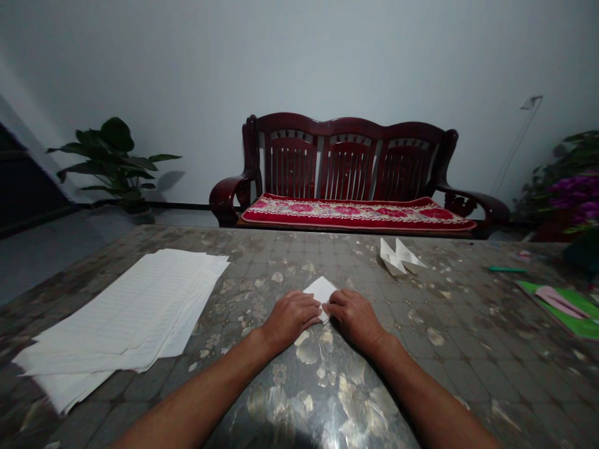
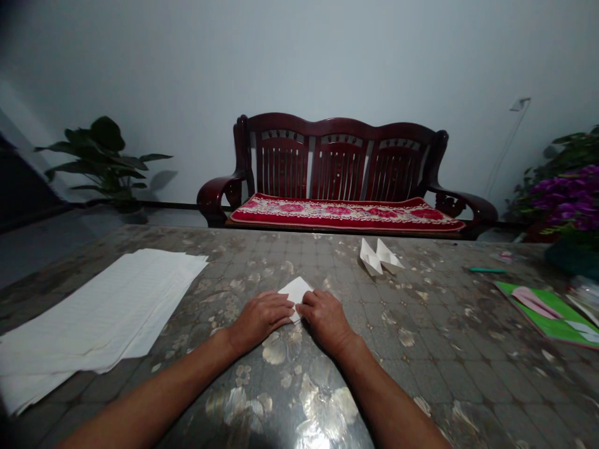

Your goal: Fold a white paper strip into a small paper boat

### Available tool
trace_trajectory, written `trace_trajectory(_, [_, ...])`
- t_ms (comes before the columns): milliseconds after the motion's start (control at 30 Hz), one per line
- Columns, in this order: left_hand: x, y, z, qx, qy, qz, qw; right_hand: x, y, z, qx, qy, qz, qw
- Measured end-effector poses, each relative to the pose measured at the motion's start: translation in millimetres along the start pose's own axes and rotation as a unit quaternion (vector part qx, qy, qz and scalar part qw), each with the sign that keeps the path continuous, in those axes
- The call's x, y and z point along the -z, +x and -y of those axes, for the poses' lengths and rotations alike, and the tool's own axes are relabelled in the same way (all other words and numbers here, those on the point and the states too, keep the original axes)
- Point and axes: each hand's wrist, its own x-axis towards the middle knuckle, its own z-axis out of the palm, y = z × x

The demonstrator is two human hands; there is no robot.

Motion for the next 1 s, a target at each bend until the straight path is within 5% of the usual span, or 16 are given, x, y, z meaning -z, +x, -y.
trace_trajectory(400, [1.3, 0.5, 0.7, 0.016, -0.019, 0.046, 0.999, 1.6, -2.5, 5.1, -0.044, 0.072, -0.004, 0.996])
trace_trajectory(700, [5.1, 20.5, -12.1, 0.205, -0.038, 0.047, 0.977, -8.4, -2.1, 0.5, -0.117, 0.112, -0.042, 0.986])
trace_trajectory(1000, [-3.4, 22.0, -8.4, 0.147, 0.0, 0.128, 0.981, -17.8, -1.7, -12.8, -0.163, 0.165, -0.072, 0.97])
